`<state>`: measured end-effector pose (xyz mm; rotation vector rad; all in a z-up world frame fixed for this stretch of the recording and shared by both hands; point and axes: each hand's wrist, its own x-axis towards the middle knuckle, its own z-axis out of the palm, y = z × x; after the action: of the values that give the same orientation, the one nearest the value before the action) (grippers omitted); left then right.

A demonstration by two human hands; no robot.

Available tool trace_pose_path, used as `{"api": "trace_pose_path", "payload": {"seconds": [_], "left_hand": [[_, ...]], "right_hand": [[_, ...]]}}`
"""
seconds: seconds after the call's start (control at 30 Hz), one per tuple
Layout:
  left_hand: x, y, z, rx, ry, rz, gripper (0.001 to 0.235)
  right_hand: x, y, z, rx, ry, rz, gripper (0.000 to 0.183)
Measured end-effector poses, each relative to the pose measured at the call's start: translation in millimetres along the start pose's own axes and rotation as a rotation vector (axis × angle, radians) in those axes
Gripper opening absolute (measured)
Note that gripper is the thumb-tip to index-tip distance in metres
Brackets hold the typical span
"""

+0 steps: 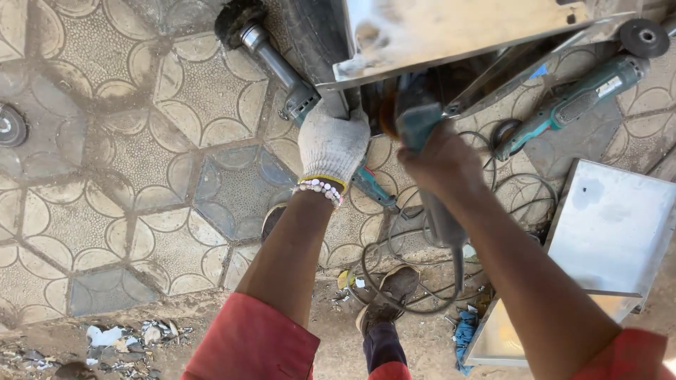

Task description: Polishing the interior surfaces and edges of a stainless steel box using a handheld angle grinder.

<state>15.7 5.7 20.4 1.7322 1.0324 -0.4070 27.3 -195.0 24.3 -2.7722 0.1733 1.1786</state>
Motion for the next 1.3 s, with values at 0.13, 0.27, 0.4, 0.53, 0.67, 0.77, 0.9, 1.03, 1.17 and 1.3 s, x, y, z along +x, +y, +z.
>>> {"api": "trace_pose_path", "payload": {"seconds": [0.13, 0.27, 0.4, 0.53, 0.67, 0.77, 0.9, 1.03, 1.17, 1.3], "left_hand": [[6, -9, 7, 0.073, -0.004, 0.024, 0.045], [-1, -5, 4, 0.093, 0.005, 0.062, 0.042], [2, 6, 2, 0.090, -0.023, 0.079, 0.040], [6, 5, 9, 0.086, -0.022, 0.064, 0.045], [6, -3, 14, 0.106, -0.006, 0.070, 0.048], [6, -1, 12, 0.093, -0.005, 0.101, 0.047], [1, 13, 4, 0.060, -0.007, 0.050, 0.054], [10, 3, 9, 0.052, -0.013, 0.087, 0.049], [8, -8, 11, 0.053, -0.015, 0.058, 0.048], [17, -10, 14, 0.154, 0.000, 0.024, 0.037]], "right_hand": [[69, 1, -14, 0.100, 0.114, 0.035, 0.099], [66, -17, -32, 0.262, 0.139, 0.031, 0.098], [14, -14, -30, 0.311, 0.108, 0.134, 0.104], [7, -10, -18, 0.319, 0.047, 0.160, 0.108], [68, -8, -15, 0.362, 0.132, 0.070, 0.110], [83, -12, -19, 0.332, 0.129, 0.041, 0.105], [12, -19, -11, 0.231, 0.073, 0.119, 0.109], [-29, -18, -11, 0.103, -0.019, 0.056, 0.088], [18, 1, -8, 0.097, 0.104, 0.054, 0.095], [12, -14, -17, 0.107, 0.079, 0.001, 0.098]]}}
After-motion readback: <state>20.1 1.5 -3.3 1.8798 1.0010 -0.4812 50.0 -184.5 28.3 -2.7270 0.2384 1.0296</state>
